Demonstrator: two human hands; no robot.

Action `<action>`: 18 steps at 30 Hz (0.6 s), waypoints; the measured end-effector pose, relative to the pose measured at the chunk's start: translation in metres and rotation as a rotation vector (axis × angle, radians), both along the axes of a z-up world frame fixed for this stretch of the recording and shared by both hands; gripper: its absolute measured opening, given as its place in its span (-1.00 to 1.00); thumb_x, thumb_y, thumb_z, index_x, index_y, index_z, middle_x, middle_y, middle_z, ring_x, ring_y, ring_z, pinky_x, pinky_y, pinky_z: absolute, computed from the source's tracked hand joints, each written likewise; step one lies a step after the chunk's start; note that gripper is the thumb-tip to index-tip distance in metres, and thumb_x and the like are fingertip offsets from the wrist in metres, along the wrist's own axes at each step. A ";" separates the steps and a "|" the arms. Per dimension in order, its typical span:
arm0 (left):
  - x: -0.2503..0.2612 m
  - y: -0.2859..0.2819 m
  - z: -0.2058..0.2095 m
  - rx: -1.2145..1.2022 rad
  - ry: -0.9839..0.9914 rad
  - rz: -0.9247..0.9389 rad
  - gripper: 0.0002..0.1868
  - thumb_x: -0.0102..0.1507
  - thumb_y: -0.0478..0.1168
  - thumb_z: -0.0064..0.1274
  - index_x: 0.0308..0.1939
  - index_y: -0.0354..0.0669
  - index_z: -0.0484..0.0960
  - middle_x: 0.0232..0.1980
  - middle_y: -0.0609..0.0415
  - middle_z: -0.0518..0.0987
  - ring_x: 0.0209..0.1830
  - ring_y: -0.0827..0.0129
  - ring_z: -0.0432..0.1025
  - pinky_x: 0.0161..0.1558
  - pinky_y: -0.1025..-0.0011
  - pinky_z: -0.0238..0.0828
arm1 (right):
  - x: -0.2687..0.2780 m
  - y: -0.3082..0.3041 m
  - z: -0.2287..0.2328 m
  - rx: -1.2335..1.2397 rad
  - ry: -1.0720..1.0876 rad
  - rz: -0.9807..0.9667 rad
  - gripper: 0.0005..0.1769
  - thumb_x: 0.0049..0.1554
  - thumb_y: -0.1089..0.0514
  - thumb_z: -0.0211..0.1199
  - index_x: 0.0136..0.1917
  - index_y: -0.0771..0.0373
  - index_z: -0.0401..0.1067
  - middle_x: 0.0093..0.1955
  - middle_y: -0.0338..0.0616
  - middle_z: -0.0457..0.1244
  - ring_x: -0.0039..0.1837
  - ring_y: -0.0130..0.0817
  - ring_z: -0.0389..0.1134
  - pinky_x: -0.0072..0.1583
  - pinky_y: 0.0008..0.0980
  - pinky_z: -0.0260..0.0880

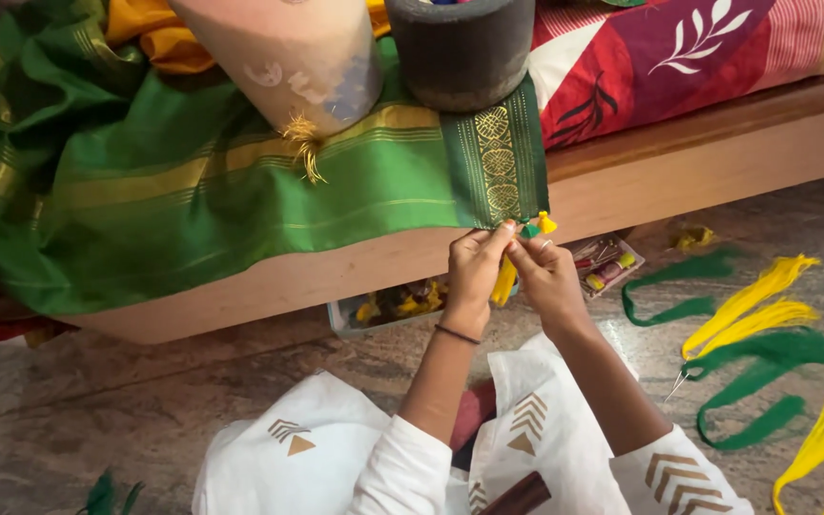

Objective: The recorder is attaching tassels to the edge of a green saree.

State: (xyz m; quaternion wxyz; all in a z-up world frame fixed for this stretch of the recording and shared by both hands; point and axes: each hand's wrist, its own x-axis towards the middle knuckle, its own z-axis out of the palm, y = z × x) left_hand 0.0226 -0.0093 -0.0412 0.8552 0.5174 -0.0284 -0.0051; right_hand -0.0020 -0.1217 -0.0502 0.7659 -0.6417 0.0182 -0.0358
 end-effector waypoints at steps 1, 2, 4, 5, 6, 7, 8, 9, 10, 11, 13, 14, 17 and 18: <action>-0.002 0.000 0.004 0.001 0.000 0.002 -0.70 0.39 -0.19 0.17 -0.35 -0.35 0.64 -0.37 0.21 0.58 -0.42 0.66 0.38 -0.36 0.62 0.28 | -0.003 0.000 -0.004 0.001 0.000 0.002 -0.75 0.28 0.09 0.21 0.08 0.30 0.56 -0.28 -0.54 0.25 -0.30 -0.75 0.04 -0.28 -0.62 -0.01; -0.004 0.000 0.008 -0.027 0.003 -0.005 -0.73 0.36 -0.19 0.15 -0.33 -0.35 0.67 -0.37 0.21 0.60 -0.43 0.66 0.39 -0.37 0.61 0.29 | -0.006 0.000 -0.008 -0.020 -0.005 -0.007 -0.72 0.29 0.08 0.23 0.11 0.32 0.57 -0.21 -0.44 0.29 -0.22 -0.67 0.11 -0.21 -0.57 0.07; -0.003 0.003 0.014 -0.052 0.000 -0.014 -0.75 0.34 -0.20 0.12 -0.31 -0.35 0.70 -0.37 0.20 0.62 -0.43 0.66 0.41 -0.37 0.61 0.31 | -0.024 0.003 -0.010 -0.037 -0.017 -0.017 -0.70 0.30 0.07 0.25 0.14 0.33 0.57 -0.13 -0.34 0.32 -0.15 -0.59 0.17 -0.13 -0.52 0.15; -0.002 0.003 0.014 -0.035 0.072 -0.020 -0.76 0.31 -0.20 0.12 -0.35 -0.33 0.68 -0.43 0.18 0.60 -0.54 0.59 0.36 -0.48 0.55 0.23 | -0.041 0.004 -0.009 -0.487 -0.312 -0.187 -0.63 0.21 0.11 0.27 0.22 0.35 0.47 0.04 -0.07 0.29 0.06 -0.25 0.21 0.07 -0.29 0.18; -0.001 0.003 0.015 -0.018 0.143 -0.029 -0.77 0.28 -0.20 0.12 -0.38 -0.31 0.67 -0.49 0.16 0.58 -0.65 0.52 0.31 -0.59 0.48 0.16 | -0.057 0.005 -0.007 -0.936 -0.608 -0.354 -0.50 0.12 0.15 0.29 0.29 0.35 0.37 0.22 0.21 0.26 0.27 0.10 0.24 0.28 -0.06 0.21; 0.002 0.004 0.003 -0.023 0.139 -0.030 -0.77 0.28 -0.20 0.12 -0.38 -0.31 0.67 -0.49 0.16 0.58 -0.65 0.52 0.31 -0.59 0.48 0.16 | -0.073 0.012 -0.092 -0.941 -0.613 -0.355 -0.50 0.12 0.15 0.29 0.29 0.35 0.37 0.22 0.21 0.26 0.27 0.10 0.24 0.28 -0.06 0.21; 0.006 0.004 -0.008 0.043 0.091 0.009 -0.74 0.31 -0.21 0.18 -0.40 -0.34 0.63 -0.48 0.18 0.53 -0.58 0.55 0.31 -0.54 0.49 0.18 | -0.094 0.005 -0.169 -1.082 -0.478 -0.063 -0.59 0.03 0.24 0.26 0.17 0.35 0.40 0.14 0.18 0.28 0.22 0.12 0.27 0.28 -0.05 0.23; 0.013 0.003 -0.018 0.107 0.035 0.046 -0.68 0.34 -0.22 0.23 -0.43 -0.38 0.59 -0.47 0.19 0.49 -0.52 0.57 0.31 -0.49 0.49 0.19 | -0.110 -0.018 -0.235 -1.209 -0.334 0.225 -0.66 -0.05 0.34 0.23 0.05 0.35 0.43 0.05 0.16 0.30 0.17 0.13 0.30 0.28 -0.03 0.26; 0.013 0.002 -0.009 0.100 0.023 0.042 -0.68 0.34 -0.22 0.23 -0.43 -0.38 0.59 -0.47 0.19 0.49 -0.52 0.57 0.31 -0.49 0.49 0.19 | -0.133 -0.019 -0.262 -1.218 -0.341 0.217 -0.66 -0.05 0.34 0.23 0.05 0.35 0.43 0.05 0.16 0.30 0.17 0.13 0.30 0.28 -0.03 0.26; 0.008 0.003 -0.003 0.079 0.032 0.037 -0.72 0.32 -0.21 0.21 -0.41 -0.37 0.64 -0.46 0.19 0.53 -0.51 0.58 0.33 -0.46 0.51 0.21 | -0.163 -0.017 -0.291 -1.231 -0.448 0.464 -0.80 -0.01 0.26 0.24 -0.07 0.31 0.46 -0.03 0.09 0.30 0.08 0.06 0.32 0.16 -0.05 0.28; 0.004 0.005 0.003 0.058 0.039 0.033 -0.74 0.29 -0.21 0.18 -0.40 -0.36 0.69 -0.44 0.18 0.58 -0.50 0.60 0.36 -0.43 0.53 0.23 | -0.198 -0.014 -0.348 -1.230 -0.552 0.714 -0.88 0.04 0.17 0.26 -0.18 0.27 0.50 -0.11 0.02 0.30 -0.01 -0.01 0.33 0.05 -0.08 0.29; 0.005 0.006 0.004 0.037 0.061 0.022 -0.75 0.28 -0.20 0.17 -0.40 -0.34 0.69 -0.44 0.17 0.61 -0.49 0.59 0.40 -0.40 0.54 0.27 | -0.203 -0.013 -0.375 -1.326 -0.724 0.745 -0.86 0.05 0.14 0.25 -0.27 0.25 0.49 -0.16 -0.04 0.29 -0.06 -0.07 0.33 0.03 -0.05 0.32; 0.005 0.006 -0.007 0.057 0.063 0.051 -0.72 0.30 -0.19 0.17 -0.42 -0.35 0.66 -0.43 0.14 0.60 -0.48 0.58 0.40 -0.40 0.53 0.27 | -0.215 -0.023 -0.403 -1.486 -0.943 0.895 -0.78 0.07 0.12 0.22 -0.38 0.20 0.46 -0.23 -0.12 0.27 -0.10 -0.15 0.32 0.04 -0.05 0.36; 0.004 0.007 -0.013 0.096 0.034 0.081 -0.67 0.34 -0.19 0.20 -0.44 -0.38 0.63 -0.44 0.14 0.56 -0.49 0.57 0.35 -0.42 0.52 0.23 | -0.219 -0.026 -0.404 -1.560 -0.987 1.006 -0.77 0.07 0.13 0.21 -0.40 0.17 0.45 -0.24 -0.15 0.26 -0.09 -0.16 0.31 0.07 -0.08 0.37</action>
